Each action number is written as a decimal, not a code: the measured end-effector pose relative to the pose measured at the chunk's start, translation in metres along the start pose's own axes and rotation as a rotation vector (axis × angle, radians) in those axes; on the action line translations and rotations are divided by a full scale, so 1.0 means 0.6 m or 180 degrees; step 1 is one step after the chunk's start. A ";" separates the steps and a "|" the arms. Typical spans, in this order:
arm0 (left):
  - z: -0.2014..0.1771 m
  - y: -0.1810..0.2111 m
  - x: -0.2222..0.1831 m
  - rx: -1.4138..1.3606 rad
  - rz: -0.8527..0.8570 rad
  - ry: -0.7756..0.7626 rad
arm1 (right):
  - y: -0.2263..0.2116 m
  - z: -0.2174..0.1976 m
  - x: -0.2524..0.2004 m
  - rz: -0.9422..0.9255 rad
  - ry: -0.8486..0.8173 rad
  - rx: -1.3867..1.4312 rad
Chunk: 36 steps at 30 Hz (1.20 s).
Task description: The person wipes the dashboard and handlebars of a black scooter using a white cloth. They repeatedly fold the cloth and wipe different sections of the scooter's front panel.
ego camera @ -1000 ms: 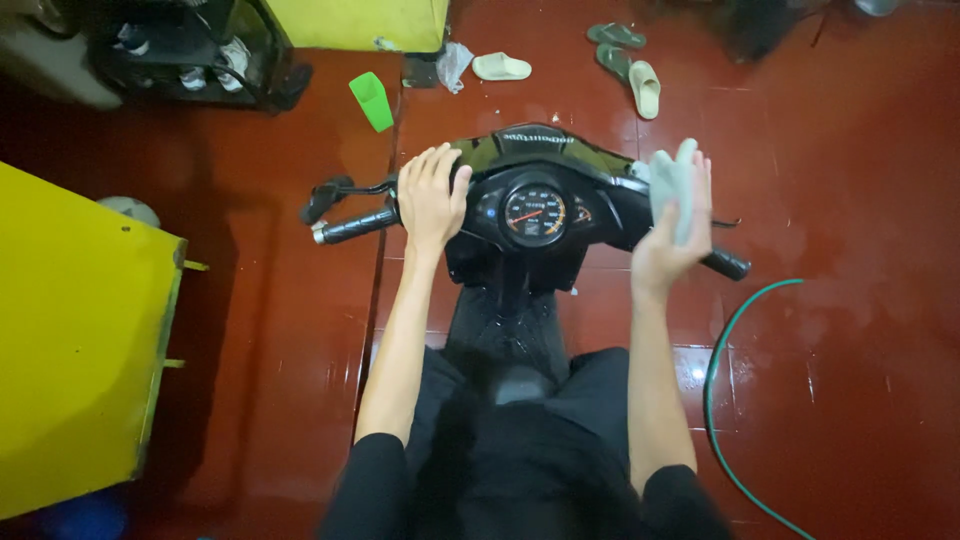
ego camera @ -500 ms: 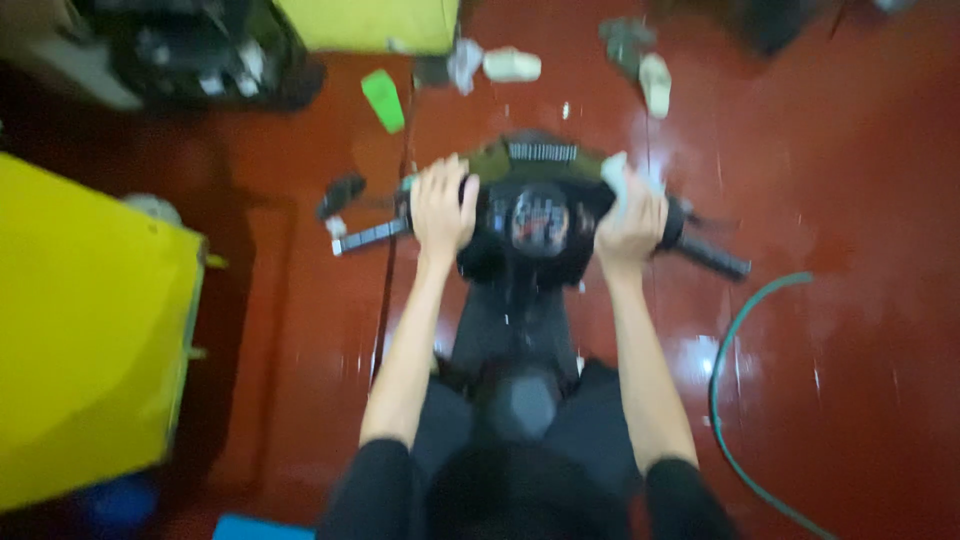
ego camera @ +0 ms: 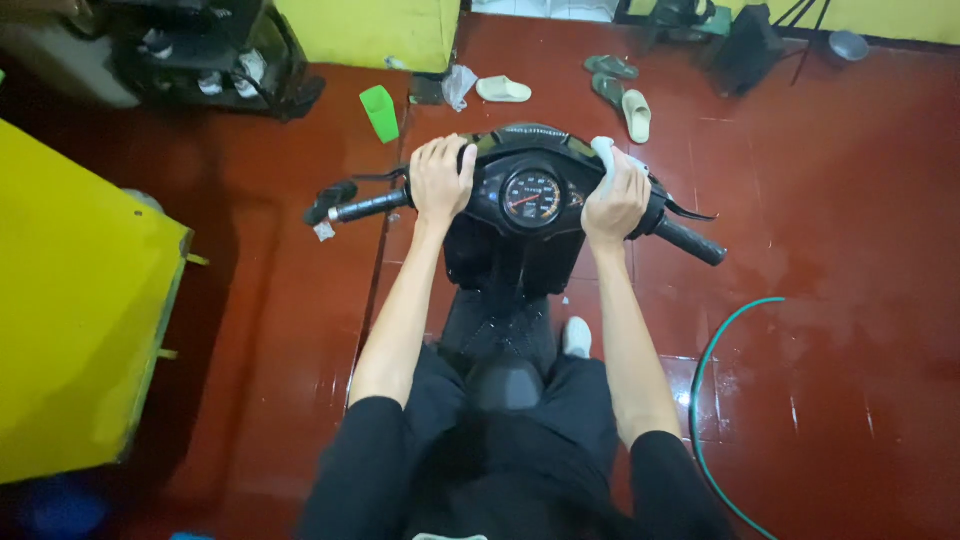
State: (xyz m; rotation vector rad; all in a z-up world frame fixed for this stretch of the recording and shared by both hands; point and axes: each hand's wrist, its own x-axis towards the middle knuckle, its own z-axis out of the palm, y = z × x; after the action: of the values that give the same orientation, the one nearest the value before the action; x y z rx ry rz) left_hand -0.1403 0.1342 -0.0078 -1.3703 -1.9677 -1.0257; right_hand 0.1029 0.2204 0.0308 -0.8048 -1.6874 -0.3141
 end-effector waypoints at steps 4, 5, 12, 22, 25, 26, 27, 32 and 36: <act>-0.003 0.003 0.002 0.0036 -0.0002 0.0000 | 0.020 0.005 -0.017 0.0059 -0.0121 0.0097; -0.005 0.003 0.001 0.0011 0.0025 -0.0003 | 0.035 0.013 -0.031 0.0070 -0.0196 0.0204; -0.019 0.003 0.005 0.0006 0.0209 -0.0130 | 0.013 0.022 -0.101 0.0630 0.0108 0.0592; -0.010 0.004 -0.002 -0.0003 0.0158 -0.0151 | -0.186 -0.001 -0.194 0.1029 -0.0152 0.0724; -0.016 0.004 -0.004 0.0118 0.0150 -0.0087 | -0.223 -0.029 -0.243 0.0424 -0.0536 0.0645; -0.018 0.003 -0.004 0.0127 0.0137 -0.0078 | -0.230 -0.038 -0.260 0.0598 -0.0856 0.0858; -0.017 0.004 -0.002 0.0124 0.0130 -0.0061 | -0.234 -0.046 -0.274 0.0767 -0.1166 0.1061; -0.016 0.009 0.001 0.0021 0.0086 -0.0028 | -0.239 -0.081 -0.256 0.2641 -0.3042 0.1986; -0.020 0.007 0.004 -0.0006 0.0105 0.0009 | -0.208 -0.059 -0.230 0.2928 -0.1833 0.2582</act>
State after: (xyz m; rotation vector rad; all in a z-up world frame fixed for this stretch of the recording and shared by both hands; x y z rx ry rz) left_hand -0.1373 0.1264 0.0021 -1.3972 -1.9362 -1.0139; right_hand 0.0586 0.0616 -0.0624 -0.9730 -1.5401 1.2532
